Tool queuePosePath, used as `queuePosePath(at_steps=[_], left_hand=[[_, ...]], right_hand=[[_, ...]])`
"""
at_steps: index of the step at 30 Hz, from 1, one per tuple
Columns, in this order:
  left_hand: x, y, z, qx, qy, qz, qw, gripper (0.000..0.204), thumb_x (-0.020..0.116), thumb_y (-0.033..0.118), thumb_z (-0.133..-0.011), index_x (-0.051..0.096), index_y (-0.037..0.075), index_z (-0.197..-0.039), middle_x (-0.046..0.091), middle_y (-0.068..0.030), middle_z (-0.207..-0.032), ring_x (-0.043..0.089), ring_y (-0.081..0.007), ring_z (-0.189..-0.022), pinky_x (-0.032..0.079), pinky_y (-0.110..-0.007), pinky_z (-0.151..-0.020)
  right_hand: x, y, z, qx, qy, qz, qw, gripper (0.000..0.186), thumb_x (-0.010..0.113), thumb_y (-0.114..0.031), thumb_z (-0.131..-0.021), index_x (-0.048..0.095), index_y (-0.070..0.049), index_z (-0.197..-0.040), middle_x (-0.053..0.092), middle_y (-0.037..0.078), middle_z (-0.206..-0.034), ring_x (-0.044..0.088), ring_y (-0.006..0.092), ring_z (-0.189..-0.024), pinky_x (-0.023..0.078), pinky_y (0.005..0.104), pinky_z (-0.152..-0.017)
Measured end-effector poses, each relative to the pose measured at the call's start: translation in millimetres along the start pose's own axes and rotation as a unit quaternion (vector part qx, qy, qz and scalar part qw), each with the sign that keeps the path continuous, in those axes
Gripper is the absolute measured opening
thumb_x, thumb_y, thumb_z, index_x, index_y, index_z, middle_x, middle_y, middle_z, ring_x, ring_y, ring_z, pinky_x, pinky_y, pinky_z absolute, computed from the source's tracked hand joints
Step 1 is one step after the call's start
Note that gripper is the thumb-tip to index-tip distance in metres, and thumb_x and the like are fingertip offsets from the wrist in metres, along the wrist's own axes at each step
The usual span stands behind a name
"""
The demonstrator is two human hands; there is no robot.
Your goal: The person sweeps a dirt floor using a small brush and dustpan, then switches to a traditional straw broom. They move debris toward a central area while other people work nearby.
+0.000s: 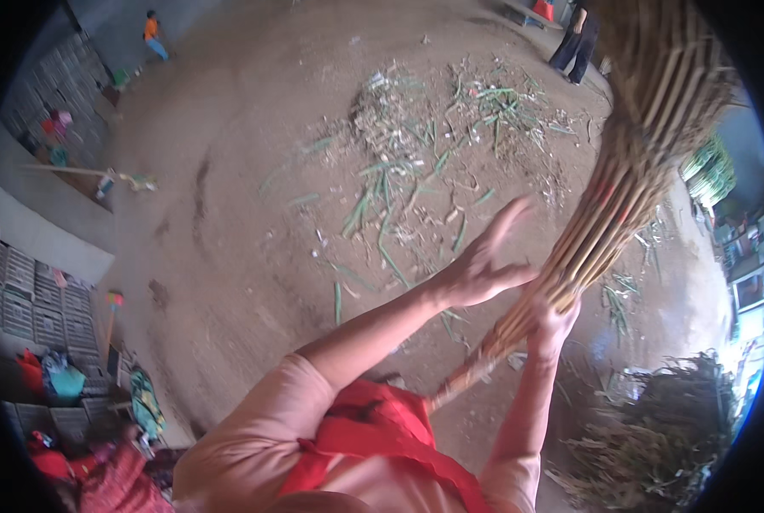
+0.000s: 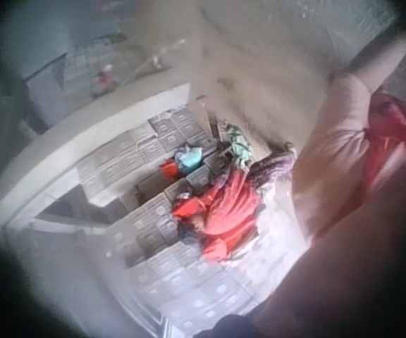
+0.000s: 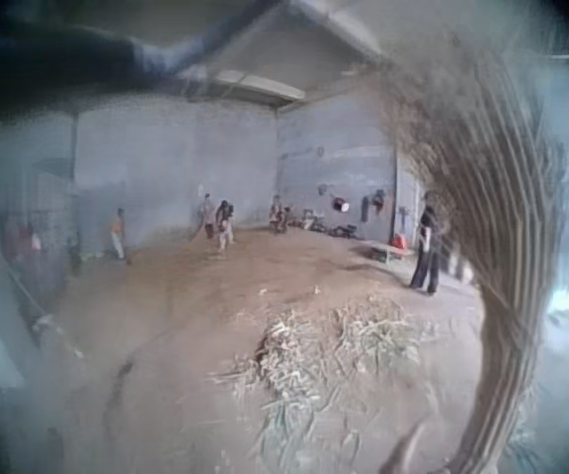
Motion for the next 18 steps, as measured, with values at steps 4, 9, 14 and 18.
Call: queuePosePath(at_steps=[4, 9, 14, 18], left_hand=[[-1, -89, 132, -0.083, -0.034, -0.206, 0.975, 0.094, 0.075, 0.039, -0.069, 0.023, 0.006, -0.139, 0.033, -0.0228, -0.134, 0.034, -0.0377, -0.125, 0.030, -0.045, -0.104], [-99, -109, 215, -0.183, 0.193, -0.277, 0.923, 0.055, 0.078, 0.030, -0.061, 0.051, 0.010, -0.105, 0.061, -0.0134, -0.092, 0.061, -0.0297, -0.086, 0.049, -0.041, -0.075], [-209, -51, 305, -0.326, 0.215, -0.429, 0.815, 0.027, 0.072, 0.026, -0.065, 0.053, 0.011, -0.076, 0.061, -0.0101, -0.072, 0.061, -0.0311, -0.067, 0.048, -0.041, -0.059], [-236, 10, 406, -0.445, 0.158, -0.427, 0.771, 0.032, 0.069, 0.032, -0.065, 0.054, 0.013, -0.085, 0.062, -0.0092, -0.074, 0.062, -0.0325, -0.069, 0.049, -0.042, -0.059]], right_hand=[[45, -34, -33, -0.022, -0.012, 0.038, 0.999, 0.053, 0.068, -0.018, -0.071, 0.043, 0.001, -0.114, 0.055, 0.012, -0.090, 0.055, 0.0201, -0.081, 0.047, 0.0315, -0.073], [141, -16, -18, 0.031, -0.010, -0.029, 0.999, 0.048, 0.067, -0.022, -0.078, 0.047, 0.002, -0.115, 0.058, 0.014, -0.094, 0.057, 0.0233, -0.087, 0.047, 0.0353, -0.081], [227, 22, 17, 0.078, -0.218, -0.137, 0.963, 0.078, 0.073, -0.032, -0.074, 0.032, -0.002, -0.134, 0.053, 0.021, -0.116, 0.052, 0.0334, -0.109, 0.034, 0.0460, -0.101], [259, 66, 14, 0.227, -0.217, -0.407, 0.858, 0.073, 0.070, -0.037, -0.075, 0.039, -0.006, -0.132, 0.046, 0.022, -0.129, 0.047, 0.0351, -0.116, 0.031, 0.0491, -0.105]])
Point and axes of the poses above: each hand's wrist, its own z-axis away from the middle knuckle, its own x-axis out of the palm, y = z × x, the point moved 5 cm from there along -z, towards the middle knuckle
